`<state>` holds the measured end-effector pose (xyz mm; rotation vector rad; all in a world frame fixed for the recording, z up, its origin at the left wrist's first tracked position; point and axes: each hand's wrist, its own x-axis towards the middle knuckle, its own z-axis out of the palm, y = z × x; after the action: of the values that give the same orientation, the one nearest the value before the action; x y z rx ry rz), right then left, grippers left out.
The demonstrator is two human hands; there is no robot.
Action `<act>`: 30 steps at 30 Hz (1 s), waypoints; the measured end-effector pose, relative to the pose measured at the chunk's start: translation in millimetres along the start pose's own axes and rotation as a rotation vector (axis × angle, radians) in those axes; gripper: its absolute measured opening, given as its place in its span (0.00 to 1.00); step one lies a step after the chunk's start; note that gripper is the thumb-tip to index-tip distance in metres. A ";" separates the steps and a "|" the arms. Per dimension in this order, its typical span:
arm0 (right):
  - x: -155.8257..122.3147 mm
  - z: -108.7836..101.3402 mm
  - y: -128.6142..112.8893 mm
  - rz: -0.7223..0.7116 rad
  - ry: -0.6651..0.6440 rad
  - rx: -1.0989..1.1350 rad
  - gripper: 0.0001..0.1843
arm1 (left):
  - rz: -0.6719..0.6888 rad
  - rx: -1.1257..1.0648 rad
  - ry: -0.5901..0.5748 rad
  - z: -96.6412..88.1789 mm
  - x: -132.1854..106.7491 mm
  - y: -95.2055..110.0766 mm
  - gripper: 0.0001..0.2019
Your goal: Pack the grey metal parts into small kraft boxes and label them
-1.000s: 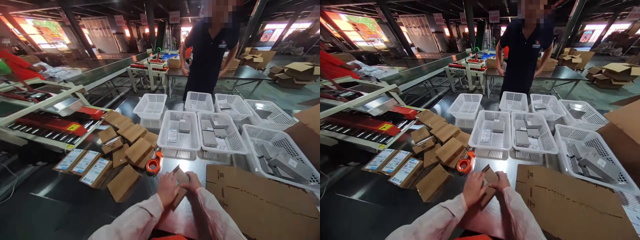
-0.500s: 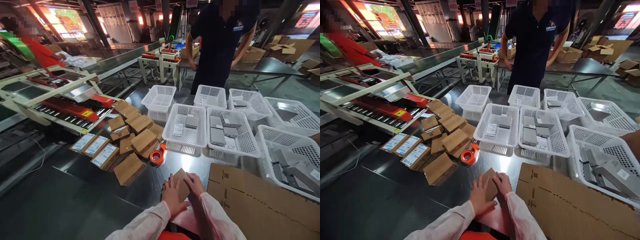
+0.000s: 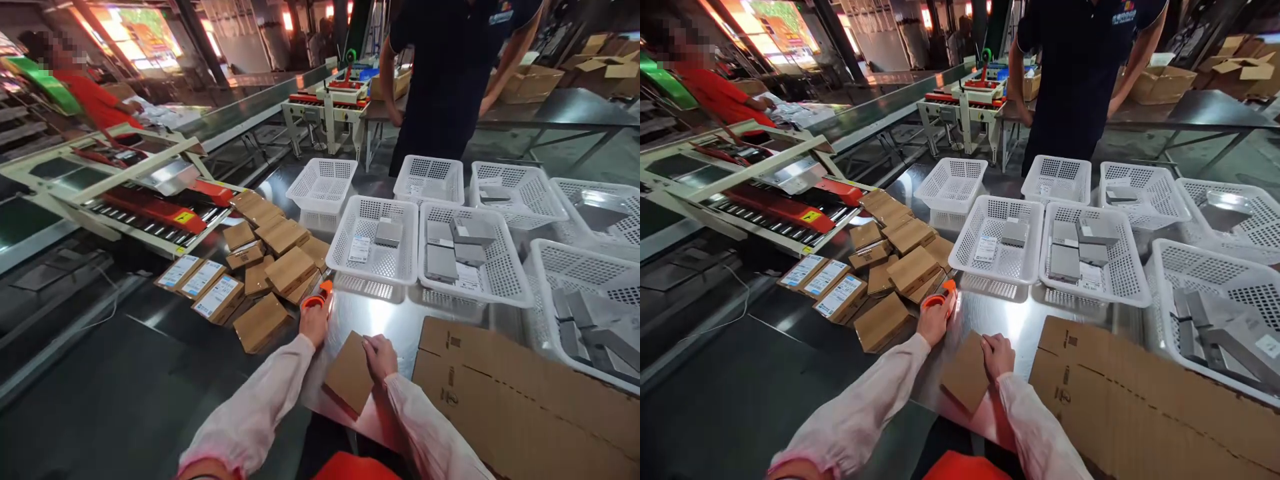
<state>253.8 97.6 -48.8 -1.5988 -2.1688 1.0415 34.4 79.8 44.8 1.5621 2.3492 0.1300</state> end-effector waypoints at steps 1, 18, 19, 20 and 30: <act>-1.4 1.2 -1.6 0.002 0.004 -0.017 0.20 | 0.016 -0.031 -0.013 -2.8 -14.5 -2.5 0.26; -14.1 1.8 -23.7 -0.075 0.084 -0.181 0.19 | -0.098 -0.344 -0.136 34.1 -195.8 15.5 0.33; -16.2 0.5 -25.7 -0.137 0.070 -0.205 0.20 | -0.087 -0.344 -0.100 43.9 -202.0 8.5 0.32; -19.1 -1.0 -27.6 -0.201 0.045 -0.224 0.20 | -0.078 -0.343 -0.063 55.7 -208.8 0.6 0.32; -51.7 7.4 -35.8 -0.233 -0.059 -0.396 0.45 | 0.055 -0.380 0.049 119.5 -242.2 -44.2 0.28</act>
<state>242.3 42.6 -19.4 -1.4224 -2.6502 0.6254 117.9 -170.4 -28.3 1.4456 2.1560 0.5954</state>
